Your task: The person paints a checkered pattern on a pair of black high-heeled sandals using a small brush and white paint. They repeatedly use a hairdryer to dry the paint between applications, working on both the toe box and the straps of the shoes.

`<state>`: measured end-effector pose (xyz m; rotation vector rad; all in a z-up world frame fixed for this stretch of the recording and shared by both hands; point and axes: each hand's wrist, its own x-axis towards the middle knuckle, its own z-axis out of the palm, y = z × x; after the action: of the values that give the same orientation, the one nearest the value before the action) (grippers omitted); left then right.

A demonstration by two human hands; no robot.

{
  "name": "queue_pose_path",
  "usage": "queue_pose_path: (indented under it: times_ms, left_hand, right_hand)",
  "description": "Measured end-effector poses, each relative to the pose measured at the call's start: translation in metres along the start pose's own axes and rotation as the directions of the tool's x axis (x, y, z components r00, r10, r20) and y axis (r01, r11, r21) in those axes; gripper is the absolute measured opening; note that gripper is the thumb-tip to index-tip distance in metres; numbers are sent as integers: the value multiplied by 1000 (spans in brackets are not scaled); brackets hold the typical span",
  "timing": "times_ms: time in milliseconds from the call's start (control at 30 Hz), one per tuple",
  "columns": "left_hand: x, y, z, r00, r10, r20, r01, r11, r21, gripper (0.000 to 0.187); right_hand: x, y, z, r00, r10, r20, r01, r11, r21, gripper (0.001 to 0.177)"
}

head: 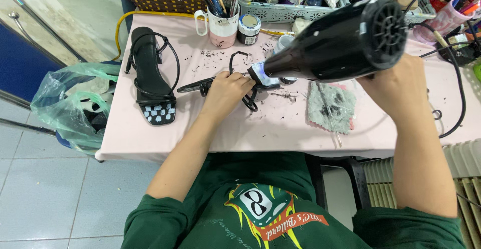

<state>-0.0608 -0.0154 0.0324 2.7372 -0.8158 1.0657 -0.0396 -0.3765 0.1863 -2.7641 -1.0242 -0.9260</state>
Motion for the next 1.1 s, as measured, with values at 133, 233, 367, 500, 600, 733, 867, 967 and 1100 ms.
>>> queue_pose_path:
  times_ms: [133,233,367,500,600,733,867,967,1100]
  left_hand:
    - [1,0,-5,999,4,-39,-4,1000,9,25]
    - [0,1,-7,997,-41,-71,40,999,-22,22]
    - [0,0,-5,993,-58,-100,58,998,-9,22]
    - [3,2,-3,990,-26,-141,23,1000,-19,21]
    - [3,5,-10,990,-5,-141,7,1000,17,24]
    - [9,5,-25,982,-16,-187,-3,995,-97,25]
    - [10,2,-39,965,-143,-220,59,935,-351,23]
    - [9,-5,-39,955,-188,-229,44,854,-519,27]
    - [-1,-5,-27,948,-273,-161,53,637,-769,30]
  right_hand:
    - [-3,5,8,999,-34,-16,34,999,-31,17]
    - [-20,6,-4,999,-4,-41,5,999,36,16]
    - [-35,-9,-23,989,77,-126,-57,986,155,22]
    - [-36,-22,-25,973,140,-184,-91,964,250,31]
    - [-36,-18,-19,969,107,-223,-70,983,168,32]
    - [-44,-3,-7,955,157,-251,-105,972,210,32]
    - [-66,9,3,936,231,-265,-162,952,258,27]
    - [-81,15,9,906,343,-247,-233,893,385,30]
    - [-96,18,16,847,453,-277,-265,813,519,38]
